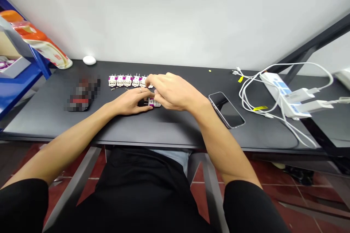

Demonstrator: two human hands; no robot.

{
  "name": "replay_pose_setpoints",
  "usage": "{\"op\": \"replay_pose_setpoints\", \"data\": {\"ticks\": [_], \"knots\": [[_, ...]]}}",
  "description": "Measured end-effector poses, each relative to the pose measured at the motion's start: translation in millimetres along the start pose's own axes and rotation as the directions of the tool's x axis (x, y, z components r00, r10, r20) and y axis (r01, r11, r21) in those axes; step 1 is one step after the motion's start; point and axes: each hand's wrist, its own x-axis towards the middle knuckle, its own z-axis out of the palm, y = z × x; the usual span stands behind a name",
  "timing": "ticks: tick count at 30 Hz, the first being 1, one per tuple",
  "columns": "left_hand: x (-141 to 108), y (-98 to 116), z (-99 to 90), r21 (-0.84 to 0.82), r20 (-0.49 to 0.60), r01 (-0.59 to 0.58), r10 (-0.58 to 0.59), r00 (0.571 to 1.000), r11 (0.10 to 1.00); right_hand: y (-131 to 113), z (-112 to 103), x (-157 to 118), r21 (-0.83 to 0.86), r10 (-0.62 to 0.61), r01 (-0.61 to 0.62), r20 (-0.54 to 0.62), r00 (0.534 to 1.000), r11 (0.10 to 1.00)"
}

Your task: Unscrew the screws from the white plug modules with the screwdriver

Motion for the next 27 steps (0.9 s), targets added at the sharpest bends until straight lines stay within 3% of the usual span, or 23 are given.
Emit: {"op": "replay_pose_setpoints", "data": {"ticks": [7, 14, 20, 27], "knots": [[-0.5, -0.8, 0.8, 0.007, -0.009, -0.003, 0.003, 1.0, 1.0, 2.0, 4.6, 1.2, -0.067, 0.069, -0.067, 0.023, 0.997, 0.996], [0.1, 0.1, -0.2, 0.011, -0.004, 0.005, -0.005, 1.0, 1.0, 7.8, 8.5, -0.8, -0.012, -0.081, 0.08, -0.065, 0.995, 0.997], [0.1, -1.0, 0.8, 0.008, -0.003, 0.0, 0.0, 1.0, 1.0, 6.8, 12.4, 0.5, -0.089, 0.009, -0.01, -0.014, 1.0, 0.996], [-0.4, -0.8, 0.3, 0.002, 0.011, 0.013, -0.013, 1.0, 1.0, 8.1, 8.2, -1.0, -0.035, -0.076, 0.074, -0.065, 0.995, 0.997]]}}
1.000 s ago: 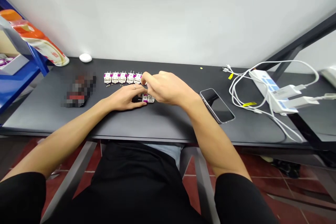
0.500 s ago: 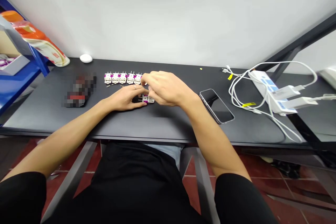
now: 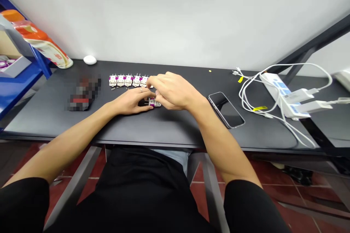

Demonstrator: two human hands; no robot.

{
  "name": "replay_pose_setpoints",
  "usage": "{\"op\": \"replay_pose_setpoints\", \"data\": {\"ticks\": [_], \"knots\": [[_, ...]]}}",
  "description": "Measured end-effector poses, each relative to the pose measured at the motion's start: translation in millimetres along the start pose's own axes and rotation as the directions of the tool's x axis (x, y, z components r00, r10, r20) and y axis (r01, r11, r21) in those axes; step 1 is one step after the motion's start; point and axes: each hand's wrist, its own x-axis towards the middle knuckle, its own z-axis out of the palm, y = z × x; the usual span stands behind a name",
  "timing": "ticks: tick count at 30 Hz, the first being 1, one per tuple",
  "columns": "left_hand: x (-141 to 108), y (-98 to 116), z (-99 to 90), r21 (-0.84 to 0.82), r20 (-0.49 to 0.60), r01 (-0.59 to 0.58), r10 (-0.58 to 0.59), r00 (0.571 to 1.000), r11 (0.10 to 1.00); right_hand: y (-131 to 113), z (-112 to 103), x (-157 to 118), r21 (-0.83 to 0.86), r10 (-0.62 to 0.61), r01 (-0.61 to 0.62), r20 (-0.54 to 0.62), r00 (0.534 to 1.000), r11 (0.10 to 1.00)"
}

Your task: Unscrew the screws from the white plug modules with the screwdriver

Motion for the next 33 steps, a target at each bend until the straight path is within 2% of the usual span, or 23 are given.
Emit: {"op": "replay_pose_setpoints", "data": {"ticks": [5, 10, 13, 19, 23, 27, 33], "knots": [[-0.4, -0.7, 0.7, 0.003, -0.008, -0.009, 0.009, 1.0, 1.0, -0.4, 1.8, 1.1, 0.038, 0.101, -0.104, 0.069, 0.992, 0.994], [-0.2, 0.8, -0.3, 0.009, -0.001, -0.004, 0.004, 1.0, 1.0, 4.2, 5.1, -1.7, 0.095, 0.014, -0.013, -0.013, 1.0, 0.995], [0.0, 0.4, 0.3, 0.02, -0.007, 0.001, -0.001, 1.0, 1.0, 2.9, 4.5, -1.1, 0.087, -0.018, 0.02, -0.019, 1.0, 0.996], [0.2, -1.0, 1.3, 0.003, -0.015, -0.019, 0.019, 1.0, 1.0, -1.0, 3.6, 0.7, 0.012, 0.123, -0.123, 0.042, 0.992, 0.992], [0.4, 1.0, -0.4, 0.013, -0.003, -0.006, 0.006, 1.0, 1.0, 1.4, 1.5, -1.1, 0.108, 0.056, -0.056, 0.006, 0.998, 0.993], [0.2, 0.1, 1.3, 0.026, -0.013, -0.013, 0.014, 1.0, 1.0, 1.1, -2.2, -0.1, 0.137, 0.0, -0.004, 0.029, 1.0, 0.991], [-0.3, -2.3, 3.4, 0.015, -0.021, -0.016, 0.017, 1.0, 1.0, -1.8, 0.6, 0.6, 0.009, 0.126, -0.126, 0.045, 0.991, 0.992]]}}
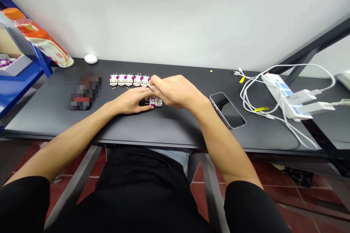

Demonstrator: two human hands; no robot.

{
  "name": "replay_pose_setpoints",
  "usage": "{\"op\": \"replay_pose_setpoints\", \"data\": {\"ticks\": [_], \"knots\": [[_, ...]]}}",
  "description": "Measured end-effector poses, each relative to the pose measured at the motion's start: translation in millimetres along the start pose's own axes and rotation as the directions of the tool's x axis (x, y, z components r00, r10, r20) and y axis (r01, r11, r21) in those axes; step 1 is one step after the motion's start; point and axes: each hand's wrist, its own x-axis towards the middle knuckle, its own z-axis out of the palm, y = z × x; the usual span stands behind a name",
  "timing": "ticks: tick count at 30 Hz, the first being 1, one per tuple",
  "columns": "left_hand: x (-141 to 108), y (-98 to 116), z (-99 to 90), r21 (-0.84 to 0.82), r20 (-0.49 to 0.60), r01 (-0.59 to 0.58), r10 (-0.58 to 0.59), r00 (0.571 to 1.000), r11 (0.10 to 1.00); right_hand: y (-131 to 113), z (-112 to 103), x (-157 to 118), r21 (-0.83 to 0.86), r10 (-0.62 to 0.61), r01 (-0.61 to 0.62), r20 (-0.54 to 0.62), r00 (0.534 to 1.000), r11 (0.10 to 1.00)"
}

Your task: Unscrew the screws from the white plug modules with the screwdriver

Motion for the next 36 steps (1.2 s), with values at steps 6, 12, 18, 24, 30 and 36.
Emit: {"op": "replay_pose_setpoints", "data": {"ticks": [6, 12, 18, 24, 30, 36], "knots": [[0.6, 4.3, -4.3, 0.006, 0.019, 0.01, -0.01, 1.0, 1.0, 3.6, 0.6, -3.6, 0.098, -0.109, 0.116, -0.08, 0.991, 0.988], [0.4, 1.8, -2.2, 0.013, 0.0, -0.01, 0.01, 1.0, 1.0, 0.7, -0.3, -2.0, 0.033, -0.047, 0.048, -0.033, 0.998, 0.998], [0.3, 2.4, -3.2, -0.011, 0.006, -0.004, 0.004, 1.0, 1.0, 1.1, 1.1, -2.3, 0.073, -0.013, 0.016, -0.051, 0.999, 0.997], [0.1, 2.9, -3.0, 0.015, 0.016, 0.011, -0.011, 1.0, 1.0, 2.7, -2.3, -3.3, 0.149, -0.079, 0.093, -0.093, 0.992, 0.985], [-0.1, -1.2, 0.5, -0.006, 0.002, 0.001, -0.001, 1.0, 1.0, -6.4, -6.0, -1.3, -0.057, 0.15, -0.149, 0.011, 0.989, 0.987], [0.5, 2.0, -3.0, -0.016, 0.015, 0.018, -0.018, 1.0, 1.0, -7.0, -1.7, 0.3, 0.1, 0.081, -0.079, -0.021, 0.996, 0.992]]}}
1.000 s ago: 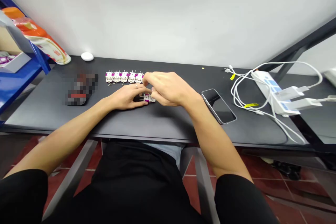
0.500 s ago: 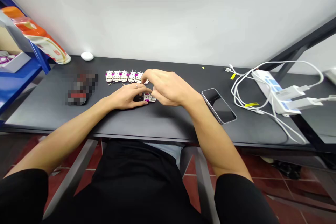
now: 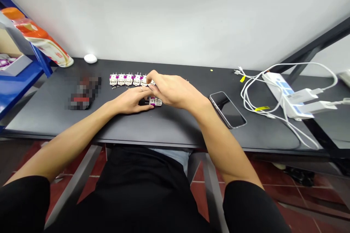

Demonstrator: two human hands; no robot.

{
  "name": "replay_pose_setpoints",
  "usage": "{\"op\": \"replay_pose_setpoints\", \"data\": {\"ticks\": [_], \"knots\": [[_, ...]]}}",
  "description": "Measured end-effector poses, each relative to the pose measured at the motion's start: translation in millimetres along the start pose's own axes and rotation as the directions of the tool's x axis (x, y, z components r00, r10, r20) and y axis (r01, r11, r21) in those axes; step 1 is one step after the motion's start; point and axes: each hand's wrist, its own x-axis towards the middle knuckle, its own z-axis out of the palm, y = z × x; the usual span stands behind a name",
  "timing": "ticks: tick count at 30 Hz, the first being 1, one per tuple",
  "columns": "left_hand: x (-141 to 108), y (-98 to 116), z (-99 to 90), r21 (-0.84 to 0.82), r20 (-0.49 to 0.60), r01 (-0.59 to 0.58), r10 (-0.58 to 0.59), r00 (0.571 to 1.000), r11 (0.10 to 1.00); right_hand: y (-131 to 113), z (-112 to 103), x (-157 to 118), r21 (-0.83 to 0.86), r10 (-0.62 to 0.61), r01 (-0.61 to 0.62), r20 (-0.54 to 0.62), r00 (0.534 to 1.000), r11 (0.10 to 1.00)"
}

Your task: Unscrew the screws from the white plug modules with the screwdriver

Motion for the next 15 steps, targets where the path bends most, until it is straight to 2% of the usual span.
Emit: {"op": "replay_pose_setpoints", "data": {"ticks": [4, 10, 15], "knots": [[0.7, 2.6, -1.7, 0.005, 0.014, 0.006, -0.006, 1.0, 1.0, 1.1, -1.0, -0.6, 0.047, -0.063, 0.063, 0.001, 0.998, 0.997], [0.2, 0.8, 0.2, 0.002, -0.002, -0.017, 0.017, 1.0, 1.0, 1.6, -3.2, -1.2, -0.055, 0.015, -0.012, 0.054, 0.998, 0.998], [0.0, 3.7, -2.1, 0.022, 0.004, 0.008, -0.008, 1.0, 1.0, 6.4, 0.4, -0.5, 0.013, -0.087, 0.087, -0.008, 0.996, 0.996]]}}
